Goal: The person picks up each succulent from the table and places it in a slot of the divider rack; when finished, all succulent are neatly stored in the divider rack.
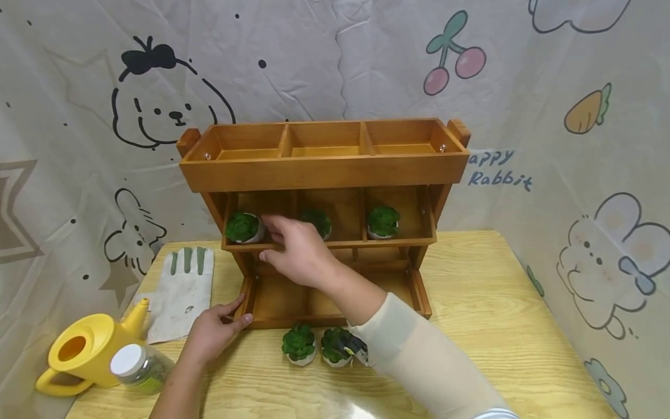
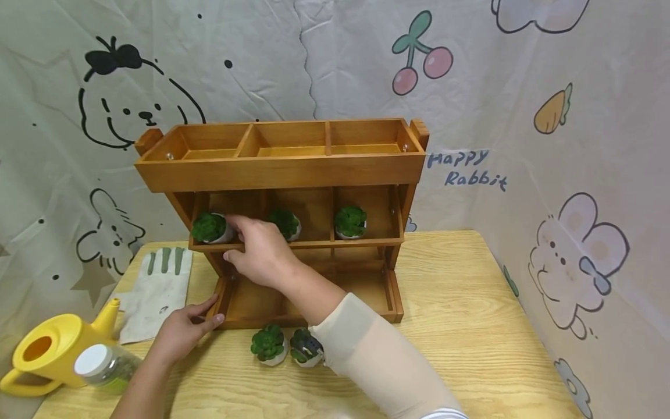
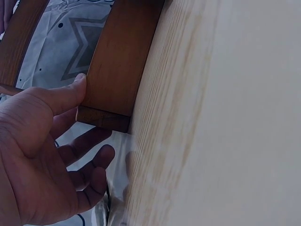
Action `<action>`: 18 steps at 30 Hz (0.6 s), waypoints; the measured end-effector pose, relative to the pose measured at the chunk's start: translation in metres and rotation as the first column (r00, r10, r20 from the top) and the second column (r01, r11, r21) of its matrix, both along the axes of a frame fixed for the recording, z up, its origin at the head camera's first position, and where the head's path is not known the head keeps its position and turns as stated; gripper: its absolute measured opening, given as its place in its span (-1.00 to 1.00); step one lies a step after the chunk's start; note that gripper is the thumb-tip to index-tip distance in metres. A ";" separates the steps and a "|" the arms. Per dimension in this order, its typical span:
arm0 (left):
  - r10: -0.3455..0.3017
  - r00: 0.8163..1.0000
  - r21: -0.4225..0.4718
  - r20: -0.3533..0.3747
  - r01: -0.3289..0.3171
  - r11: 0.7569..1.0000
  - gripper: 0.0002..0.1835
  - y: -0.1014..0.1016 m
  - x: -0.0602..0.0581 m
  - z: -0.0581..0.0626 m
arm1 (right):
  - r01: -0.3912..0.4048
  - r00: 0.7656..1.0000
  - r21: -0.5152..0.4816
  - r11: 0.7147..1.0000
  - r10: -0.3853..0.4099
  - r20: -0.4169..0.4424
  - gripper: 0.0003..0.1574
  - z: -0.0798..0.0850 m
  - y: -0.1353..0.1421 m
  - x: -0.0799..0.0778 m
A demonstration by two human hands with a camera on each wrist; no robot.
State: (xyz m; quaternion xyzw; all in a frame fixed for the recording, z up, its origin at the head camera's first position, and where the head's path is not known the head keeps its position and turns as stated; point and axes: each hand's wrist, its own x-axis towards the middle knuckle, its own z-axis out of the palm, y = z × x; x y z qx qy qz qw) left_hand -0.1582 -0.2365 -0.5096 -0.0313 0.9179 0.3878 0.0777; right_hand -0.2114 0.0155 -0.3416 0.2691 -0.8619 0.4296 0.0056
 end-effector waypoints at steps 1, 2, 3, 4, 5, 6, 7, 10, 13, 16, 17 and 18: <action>0.000 1.000 -0.001 -0.001 0.000 1.000 -0.34 0.000 0.000 0.000 | -0.001 1.000 -0.002 1.000 0.001 -0.001 -0.20 0.000 0.001 0.001; -0.002 1.000 -0.002 -0.003 0.002 1.000 -0.34 0.000 0.000 0.000 | -0.003 1.000 -0.004 1.000 0.003 -0.002 -0.20 0.000 0.002 0.003; -0.001 1.000 -0.004 -0.003 0.001 1.000 -0.34 -0.001 0.000 0.000 | -0.004 1.000 -0.008 1.000 0.004 -0.003 -0.20 0.000 0.003 0.004; 0.000 1.000 -0.007 -0.004 0.000 1.000 -0.34 -0.001 -0.001 -0.001 | -0.005 1.000 -0.009 1.000 0.005 -0.002 -0.21 -0.001 0.005 0.005; 0.000 1.000 -0.008 -0.004 0.000 1.000 -0.34 -0.001 -0.001 -0.001 | -0.007 1.000 -0.011 1.000 0.007 0.001 -0.21 -0.001 0.006 0.007; 0.000 1.000 -0.007 -0.003 0.000 1.000 -0.33 -0.001 -0.001 -0.001 | -0.010 1.000 -0.018 1.000 0.010 0.008 -0.21 -0.002 0.008 0.008; 0.001 1.000 -0.007 -0.003 -0.001 1.000 -0.33 -0.001 -0.002 -0.002 | -0.011 1.000 -0.022 1.000 0.011 0.012 -0.21 -0.003 0.009 0.009; 0.000 1.000 -0.010 -0.005 0.000 1.000 -0.33 -0.002 -0.002 -0.003 | -0.013 1.000 -0.033 0.999 0.014 0.023 -0.22 -0.006 0.014 0.012; -0.005 1.000 -0.013 -0.005 0.005 1.000 -0.33 -0.002 -0.003 -0.004 | -0.016 0.999 -0.053 0.998 0.018 0.029 -0.22 -0.008 0.019 0.016; -0.010 1.000 -0.023 -0.005 0.010 1.000 -0.33 -0.002 -0.003 -0.004 | -0.018 0.999 -0.070 0.997 0.021 0.040 -0.22 -0.009 0.023 0.019; -0.010 1.000 -0.025 -0.003 0.010 1.000 -0.32 -0.002 -0.003 -0.004 | -0.020 0.999 -0.076 0.997 0.023 0.044 -0.22 -0.009 0.024 0.021; -0.010 1.000 -0.027 -0.004 0.010 1.000 -0.32 -0.002 -0.003 -0.004 | -0.021 0.999 -0.079 0.997 0.024 0.047 -0.22 -0.010 0.025 0.022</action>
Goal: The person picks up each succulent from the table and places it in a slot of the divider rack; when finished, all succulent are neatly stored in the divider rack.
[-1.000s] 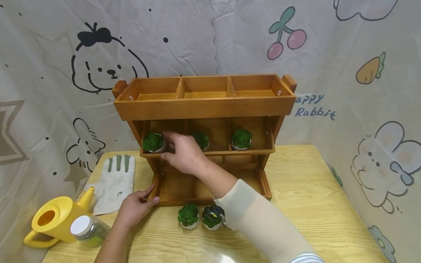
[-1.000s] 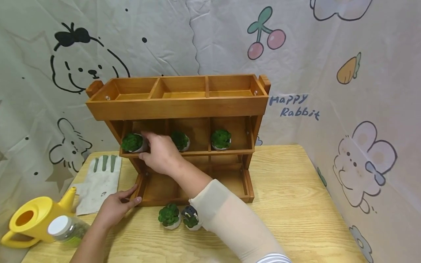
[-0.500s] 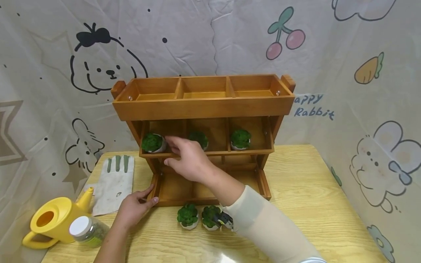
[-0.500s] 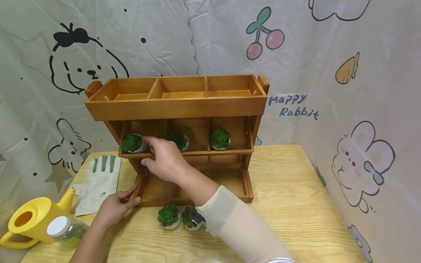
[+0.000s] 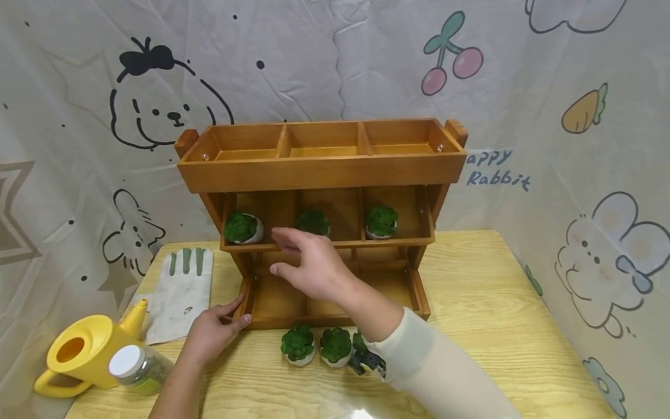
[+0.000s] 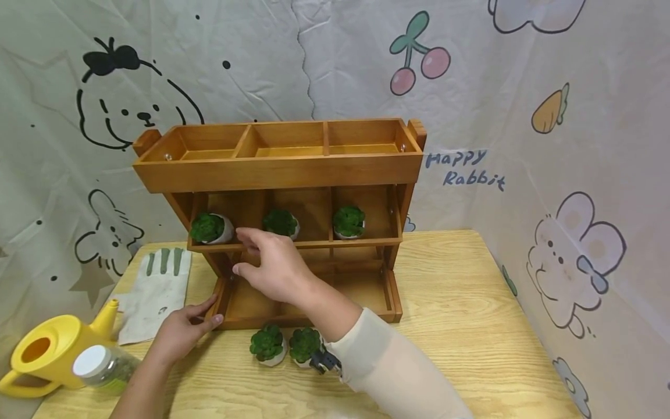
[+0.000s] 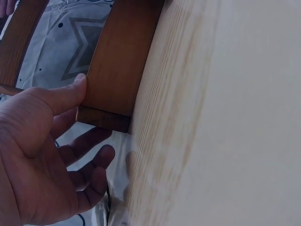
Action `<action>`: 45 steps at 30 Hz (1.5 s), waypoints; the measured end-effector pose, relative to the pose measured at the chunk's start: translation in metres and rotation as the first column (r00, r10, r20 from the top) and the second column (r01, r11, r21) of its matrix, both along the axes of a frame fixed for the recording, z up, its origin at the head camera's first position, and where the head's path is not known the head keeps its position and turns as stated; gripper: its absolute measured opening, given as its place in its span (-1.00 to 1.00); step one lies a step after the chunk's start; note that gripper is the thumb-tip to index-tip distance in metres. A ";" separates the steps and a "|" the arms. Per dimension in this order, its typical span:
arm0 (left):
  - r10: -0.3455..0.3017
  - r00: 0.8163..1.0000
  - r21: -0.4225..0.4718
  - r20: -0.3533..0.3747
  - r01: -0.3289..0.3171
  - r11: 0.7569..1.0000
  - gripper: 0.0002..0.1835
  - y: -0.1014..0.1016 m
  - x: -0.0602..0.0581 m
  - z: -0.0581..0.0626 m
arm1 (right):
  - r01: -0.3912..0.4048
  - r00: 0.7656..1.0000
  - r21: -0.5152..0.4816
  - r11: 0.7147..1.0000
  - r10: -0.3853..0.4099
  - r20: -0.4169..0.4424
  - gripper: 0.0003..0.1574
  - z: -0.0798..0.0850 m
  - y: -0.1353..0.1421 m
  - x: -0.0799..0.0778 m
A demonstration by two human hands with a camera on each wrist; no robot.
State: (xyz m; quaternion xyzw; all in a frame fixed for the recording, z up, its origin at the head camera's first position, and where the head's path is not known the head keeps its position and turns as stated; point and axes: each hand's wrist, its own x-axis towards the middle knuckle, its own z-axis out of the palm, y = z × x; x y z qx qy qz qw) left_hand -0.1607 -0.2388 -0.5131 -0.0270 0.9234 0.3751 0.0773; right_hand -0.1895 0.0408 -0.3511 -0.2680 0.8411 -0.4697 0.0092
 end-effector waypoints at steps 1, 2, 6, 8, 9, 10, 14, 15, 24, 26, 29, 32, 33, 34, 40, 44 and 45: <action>0.001 1.000 -0.002 0.000 -0.001 1.000 -0.32 0.000 0.000 0.000 | 0.001 1.000 -0.002 1.000 -0.001 0.002 -0.22 -0.001 0.001 0.001; 0.003 1.000 -0.004 0.002 -0.003 1.000 -0.32 0.000 0.000 0.000 | 0.001 1.000 -0.004 1.000 -0.001 0.003 -0.22 -0.001 0.002 0.002; 0.002 1.000 0.003 0.002 -0.002 1.000 -0.32 0.000 0.001 0.000 | -0.005 1.000 -0.024 1.000 0.005 0.004 -0.23 -0.006 0.006 0.005; -0.001 1.000 0.006 0.001 0.001 1.000 -0.32 0.001 0.001 0.001 | -0.005 1.000 -0.038 0.999 0.005 0.006 -0.23 -0.008 0.008 0.007; -0.002 1.000 0.007 0.000 0.002 1.000 -0.32 0.001 0.001 0.001 | -0.003 1.000 -0.045 0.999 0.004 0.012 -0.24 -0.009 0.010 0.008; -0.003 1.000 0.007 -0.001 0.003 1.000 -0.31 0.001 0.001 0.001 | -0.001 1.000 -0.053 0.999 0.002 0.018 -0.24 -0.011 0.011 0.010; -0.003 1.000 0.000 -0.004 0.003 1.000 -0.31 0.002 0.001 0.002 | 0.008 0.999 -0.076 0.997 -0.005 0.043 -0.25 -0.016 0.017 0.014; -0.002 1.000 -0.002 -0.003 0.002 1.000 -0.31 0.001 0.001 0.002 | 0.010 0.999 -0.079 0.997 -0.006 0.051 -0.25 -0.017 0.018 0.015; 0.003 1.000 0.001 0.009 -0.003 1.000 -0.31 0.002 0.002 0.001 | 0.010 0.999 -0.111 0.994 -0.005 0.042 -0.26 -0.032 0.029 0.018; 0.006 1.000 0.001 0.012 -0.006 1.000 -0.31 0.002 0.002 0.001 | 0.009 0.999 -0.121 0.993 -0.004 0.042 -0.26 -0.036 0.032 0.019; 0.009 1.000 0.003 0.011 -0.009 1.000 -0.31 0.002 0.002 0.002 | 0.011 0.999 -0.136 0.991 -0.005 0.046 -0.26 -0.042 0.036 0.021; 0.002 1.000 0.009 0.007 -0.002 1.000 -0.30 0.001 0.002 0.002 | 0.020 0.999 -0.138 0.990 -0.013 0.050 -0.27 -0.048 0.040 0.022; 0.001 1.000 0.010 0.007 -0.001 1.000 -0.30 0.001 0.002 0.002 | 0.023 0.999 -0.135 0.991 -0.016 0.048 -0.27 -0.049 0.041 0.023; -0.001 1.000 0.010 0.008 0.001 1.000 -0.30 0.001 0.002 0.002 | 0.028 0.999 -0.130 0.991 -0.022 0.049 -0.27 -0.051 0.042 0.023; 0.003 1.000 0.007 0.007 -0.003 1.000 -0.31 0.002 0.003 0.002 | 0.066 0.997 -0.101 0.993 -0.062 0.045 -0.28 -0.060 0.051 0.025; -0.001 1.000 0.012 0.004 0.001 1.000 -0.31 0.001 0.002 0.002 | 0.071 0.996 -0.104 0.992 -0.066 0.060 -0.27 -0.065 0.057 0.027; -0.002 1.000 0.013 0.006 0.002 1.000 -0.30 0.001 0.002 0.002 | 0.069 0.996 -0.105 0.992 -0.062 0.066 -0.26 -0.066 0.058 0.027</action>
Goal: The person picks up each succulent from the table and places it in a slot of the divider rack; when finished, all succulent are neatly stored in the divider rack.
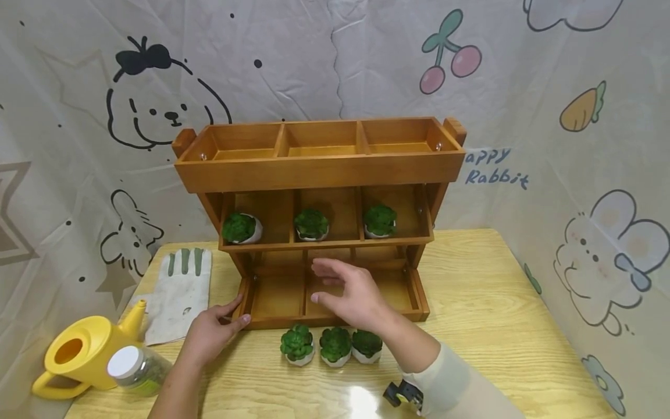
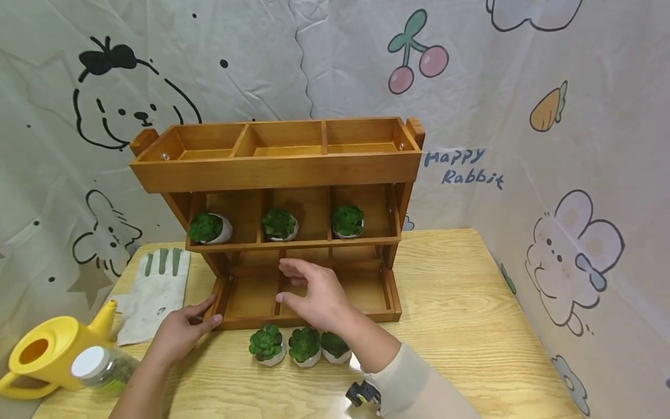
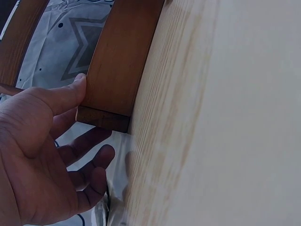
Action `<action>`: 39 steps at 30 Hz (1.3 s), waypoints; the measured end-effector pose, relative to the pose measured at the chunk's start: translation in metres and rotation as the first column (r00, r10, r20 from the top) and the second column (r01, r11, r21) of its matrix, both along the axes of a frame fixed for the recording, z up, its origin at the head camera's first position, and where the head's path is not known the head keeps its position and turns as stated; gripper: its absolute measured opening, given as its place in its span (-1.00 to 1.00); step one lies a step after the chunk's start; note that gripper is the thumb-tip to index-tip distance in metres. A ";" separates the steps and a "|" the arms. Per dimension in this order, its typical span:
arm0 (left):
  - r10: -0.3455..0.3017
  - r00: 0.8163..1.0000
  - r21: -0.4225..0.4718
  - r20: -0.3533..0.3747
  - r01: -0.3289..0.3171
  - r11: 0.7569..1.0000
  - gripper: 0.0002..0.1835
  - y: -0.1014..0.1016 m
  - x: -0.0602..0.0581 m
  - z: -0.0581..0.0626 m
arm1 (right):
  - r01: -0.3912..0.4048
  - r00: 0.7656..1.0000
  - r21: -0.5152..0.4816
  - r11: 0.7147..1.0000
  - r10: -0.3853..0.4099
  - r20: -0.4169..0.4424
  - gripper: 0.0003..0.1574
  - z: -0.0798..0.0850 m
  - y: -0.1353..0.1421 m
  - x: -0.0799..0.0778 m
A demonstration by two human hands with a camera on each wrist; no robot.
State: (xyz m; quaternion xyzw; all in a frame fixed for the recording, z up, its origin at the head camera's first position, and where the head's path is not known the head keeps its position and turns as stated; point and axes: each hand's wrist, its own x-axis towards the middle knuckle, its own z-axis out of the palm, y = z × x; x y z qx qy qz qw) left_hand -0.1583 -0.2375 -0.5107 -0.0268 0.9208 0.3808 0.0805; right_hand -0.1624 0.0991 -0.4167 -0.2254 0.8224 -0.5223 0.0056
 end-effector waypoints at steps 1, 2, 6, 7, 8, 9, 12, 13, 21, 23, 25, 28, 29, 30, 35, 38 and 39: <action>0.000 1.000 0.001 0.002 0.000 1.000 -0.30 0.000 0.000 0.000 | -0.003 1.000 -0.002 1.000 0.003 0.007 -0.26 -0.001 0.001 0.001; 0.000 1.000 0.002 0.005 0.000 1.000 -0.30 0.000 0.000 0.000 | -0.007 1.000 -0.002 1.000 0.007 0.016 -0.25 -0.002 0.003 0.002; 0.004 1.000 0.011 0.016 -0.004 1.000 -0.30 0.000 0.000 -0.001 | -0.007 0.999 0.006 1.000 0.007 0.038 -0.26 -0.008 0.009 0.006; 0.005 1.000 0.012 0.016 -0.005 1.000 -0.30 0.000 0.000 -0.001 | -0.006 0.999 0.011 1.000 0.005 0.044 -0.26 -0.009 0.011 0.006; 0.005 1.000 0.013 0.015 -0.005 1.000 -0.30 0.000 0.000 -0.001 | -0.005 0.999 0.018 1.000 0.004 0.049 -0.26 -0.011 0.012 0.007; 0.006 1.000 0.014 0.015 -0.006 1.000 -0.30 -0.001 -0.001 -0.001 | -0.005 0.999 0.025 1.000 0.003 0.051 -0.26 -0.013 0.013 0.008; 0.007 1.000 0.011 0.008 -0.007 1.000 -0.29 -0.001 -0.001 -0.002 | -0.005 0.998 0.053 0.999 0.001 0.063 -0.25 -0.017 0.018 0.009; 0.008 1.000 0.010 0.006 -0.008 1.000 -0.29 -0.001 -0.001 -0.002 | -0.005 0.998 0.066 0.998 0.001 0.065 -0.24 -0.019 0.020 0.010; 0.004 1.000 0.003 -0.005 -0.004 1.000 -0.31 -0.001 0.000 -0.002 | -0.038 0.997 0.101 0.994 0.031 0.070 -0.22 -0.030 0.032 0.016; 0.005 1.000 0.000 -0.009 -0.005 1.000 -0.32 0.000 0.000 -0.002 | -0.044 0.997 0.116 0.992 0.036 0.071 -0.21 -0.033 0.035 0.018; 0.010 1.000 -0.005 -0.009 -0.010 1.000 -0.32 0.000 0.001 -0.002 | -0.045 0.997 0.133 0.990 0.035 0.074 -0.20 -0.036 0.037 0.020; 0.007 1.000 -0.001 -0.005 -0.007 1.000 -0.31 0.000 0.000 -0.002 | -0.044 0.996 0.156 0.987 0.032 0.078 -0.19 -0.041 0.041 0.022; 0.008 1.000 0.002 -0.003 -0.008 1.000 -0.31 0.000 0.000 -0.002 | -0.046 0.996 0.159 0.986 0.034 0.079 -0.19 -0.042 0.042 0.023; 0.007 1.000 0.006 -0.002 -0.007 1.000 -0.31 0.000 0.000 -0.002 | -0.049 0.996 0.160 0.986 0.036 0.082 -0.19 -0.044 0.043 0.024; 0.009 1.000 0.014 0.002 -0.009 1.000 -0.32 0.000 0.000 -0.001 | -0.055 0.995 0.172 0.984 0.040 0.088 -0.20 -0.051 0.050 0.029; 0.010 1.000 0.011 0.001 -0.010 1.000 -0.32 0.001 0.001 0.000 | -0.052 0.995 0.180 0.982 0.035 0.095 -0.17 -0.055 0.054 0.031; 0.010 1.000 0.011 0.000 -0.010 1.000 -0.33 0.001 0.001 0.000 | -0.049 0.995 0.186 0.981 0.031 0.095 -0.16 -0.057 0.056 0.032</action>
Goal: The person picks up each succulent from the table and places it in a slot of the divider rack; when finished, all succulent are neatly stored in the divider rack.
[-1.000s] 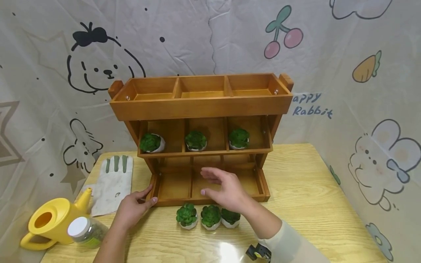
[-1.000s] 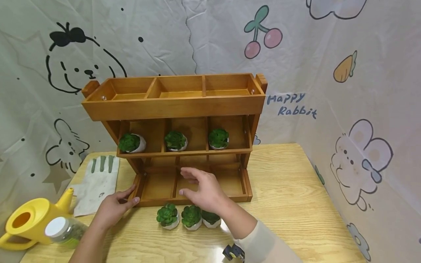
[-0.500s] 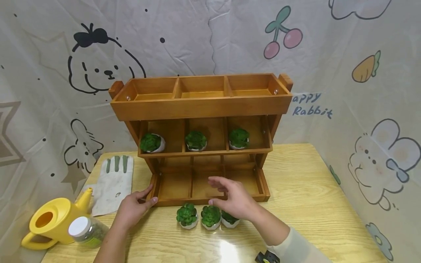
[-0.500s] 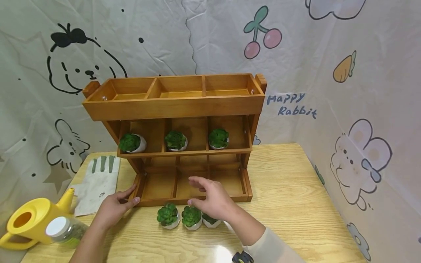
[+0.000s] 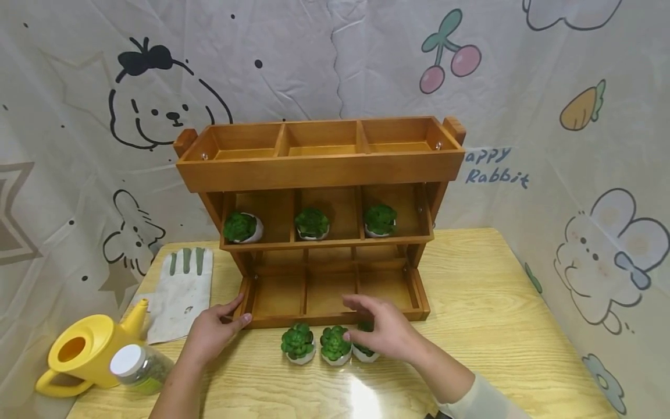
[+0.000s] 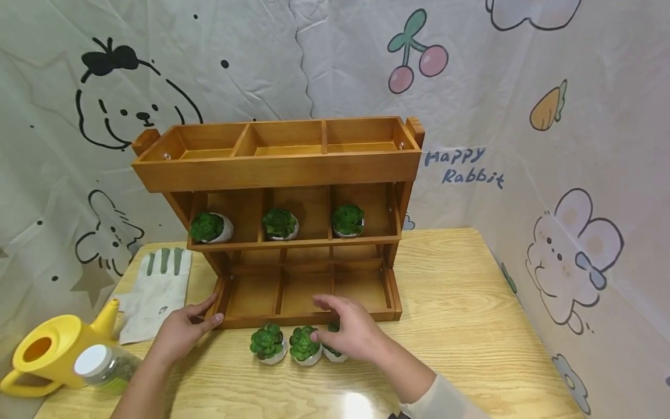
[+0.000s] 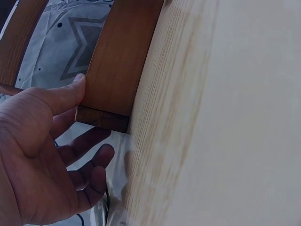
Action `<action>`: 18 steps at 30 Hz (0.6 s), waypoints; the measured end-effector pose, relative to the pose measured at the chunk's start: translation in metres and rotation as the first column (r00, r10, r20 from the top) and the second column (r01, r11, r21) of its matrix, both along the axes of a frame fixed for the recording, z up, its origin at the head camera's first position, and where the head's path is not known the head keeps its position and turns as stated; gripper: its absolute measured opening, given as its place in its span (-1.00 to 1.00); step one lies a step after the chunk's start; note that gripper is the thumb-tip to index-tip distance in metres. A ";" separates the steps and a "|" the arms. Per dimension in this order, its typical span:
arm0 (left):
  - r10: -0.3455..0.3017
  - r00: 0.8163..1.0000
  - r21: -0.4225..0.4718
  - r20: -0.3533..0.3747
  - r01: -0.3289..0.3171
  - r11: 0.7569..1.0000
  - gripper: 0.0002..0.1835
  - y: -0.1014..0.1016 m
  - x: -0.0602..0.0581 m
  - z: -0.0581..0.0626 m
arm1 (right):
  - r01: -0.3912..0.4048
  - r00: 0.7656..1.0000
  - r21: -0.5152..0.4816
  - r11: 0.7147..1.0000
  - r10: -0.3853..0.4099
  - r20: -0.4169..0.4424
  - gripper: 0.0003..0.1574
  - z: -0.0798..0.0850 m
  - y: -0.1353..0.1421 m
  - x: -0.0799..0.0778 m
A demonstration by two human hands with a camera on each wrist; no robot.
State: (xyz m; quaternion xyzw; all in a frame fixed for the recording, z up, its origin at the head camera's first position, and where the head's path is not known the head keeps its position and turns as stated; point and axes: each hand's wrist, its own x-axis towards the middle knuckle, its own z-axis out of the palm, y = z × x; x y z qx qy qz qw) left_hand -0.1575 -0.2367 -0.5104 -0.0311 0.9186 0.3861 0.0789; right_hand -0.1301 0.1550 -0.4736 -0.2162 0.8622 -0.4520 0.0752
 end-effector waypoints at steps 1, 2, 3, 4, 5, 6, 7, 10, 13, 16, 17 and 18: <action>0.001 1.000 0.002 0.001 -0.001 1.000 -0.33 0.000 0.000 0.000 | 0.002 1.000 0.007 1.000 -0.002 -0.002 -0.15 -0.002 0.001 0.001; 0.002 1.000 0.002 0.001 -0.002 1.000 -0.33 0.000 0.001 0.000 | 0.004 1.000 0.014 1.000 -0.004 -0.001 -0.14 -0.003 0.003 0.001; 0.002 1.000 0.003 0.001 -0.002 1.000 -0.33 0.000 0.001 0.000 | 0.006 1.000 0.020 1.000 -0.006 -0.003 -0.14 -0.004 0.004 0.002; 0.002 1.000 0.003 0.001 -0.002 1.000 -0.33 0.000 0.001 0.000 | 0.011 1.000 0.030 1.000 -0.011 -0.006 -0.13 -0.005 0.005 0.003; 0.002 1.000 0.002 0.002 -0.002 1.000 -0.33 0.000 0.001 0.000 | 0.015 1.000 0.036 0.999 -0.015 -0.008 -0.12 -0.006 0.007 0.004; 0.003 1.000 0.002 0.003 -0.003 1.000 -0.33 0.000 0.001 0.000 | 0.021 1.000 0.046 0.999 -0.020 -0.008 -0.11 -0.007 0.008 0.005; 0.003 1.000 0.002 0.005 -0.003 1.000 -0.33 0.000 0.001 0.000 | 0.025 1.000 0.057 0.998 -0.025 -0.006 -0.11 -0.008 0.009 0.006; 0.002 1.000 0.006 0.011 -0.002 1.000 -0.32 0.000 0.000 -0.001 | 0.041 0.999 0.081 0.996 -0.041 -0.003 -0.07 -0.011 0.014 0.009; 0.005 1.000 0.018 0.016 -0.005 1.000 -0.31 0.000 0.000 -0.001 | 0.050 0.999 0.095 0.994 -0.048 -0.018 -0.05 -0.014 0.017 0.011; 0.007 1.000 0.025 0.020 -0.007 1.000 -0.30 0.000 -0.001 0.000 | 0.056 0.997 0.096 0.994 -0.051 -0.049 -0.04 -0.016 0.021 0.014; 0.009 1.000 0.027 0.021 -0.010 1.000 -0.30 0.000 0.000 0.000 | 0.057 0.997 0.099 0.993 -0.051 -0.058 -0.03 -0.017 0.022 0.014; 0.010 1.000 0.029 0.023 -0.011 1.000 -0.30 0.000 0.000 0.000 | 0.058 0.997 0.100 0.993 -0.053 -0.060 -0.03 -0.018 0.023 0.015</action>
